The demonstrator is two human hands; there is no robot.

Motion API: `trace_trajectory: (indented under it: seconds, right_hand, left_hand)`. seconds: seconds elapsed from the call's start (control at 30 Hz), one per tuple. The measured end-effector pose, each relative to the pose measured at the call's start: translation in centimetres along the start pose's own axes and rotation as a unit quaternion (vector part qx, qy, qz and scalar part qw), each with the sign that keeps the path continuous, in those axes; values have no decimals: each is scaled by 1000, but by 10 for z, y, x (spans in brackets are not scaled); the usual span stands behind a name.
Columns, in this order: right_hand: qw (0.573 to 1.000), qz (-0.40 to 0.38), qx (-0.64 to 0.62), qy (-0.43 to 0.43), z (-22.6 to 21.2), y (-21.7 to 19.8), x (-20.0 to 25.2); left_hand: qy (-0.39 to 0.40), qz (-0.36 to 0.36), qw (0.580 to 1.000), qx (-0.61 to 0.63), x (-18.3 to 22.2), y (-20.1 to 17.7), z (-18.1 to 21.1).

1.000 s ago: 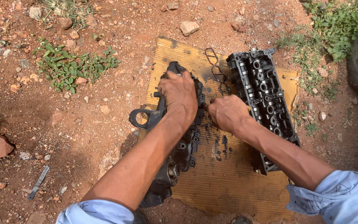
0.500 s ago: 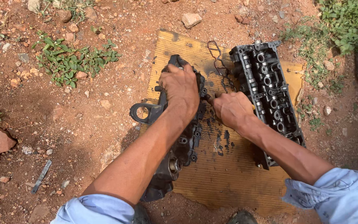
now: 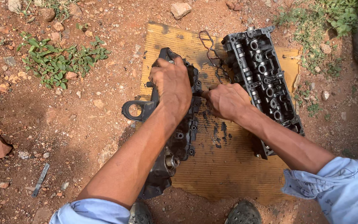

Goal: The person works on an intake manifold and a cylinder head, using a small pick-like tool and their hands to clean channels and remove debris from the surfaces while the parts rest on cardboard on the ground.

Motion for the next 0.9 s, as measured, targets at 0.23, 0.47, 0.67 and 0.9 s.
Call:
trace_trajectory:
  seconds: [0.23, 0.47, 0.67, 0.9]
  right_hand:
    - [1000, -12, -12, 3, 1, 22, 10]
    - [1000, 1, 10, 8, 2, 28, 8]
    - [1000, 3, -10, 9, -1, 17, 3]
    - [998, 13, -57, -1, -1, 16, 11]
  left_hand:
    - [7, 3, 1000, -12, 3, -3, -1]
    - [25, 25, 999, -40, 8, -8, -2]
    - [3, 41, 998, -45, 4, -8, -3]
    - [-4, 54, 998, -28, -1, -6, -4]
Point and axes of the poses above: each hand's wrist, its own x-axis away from the middle knuckle, its own y-axis out of the palm, z = x × y, the point moved 9 cm from there along -x, towards the middle knuckle, and after that the axes turned 6 degrees about y, right-handed, at the moved point
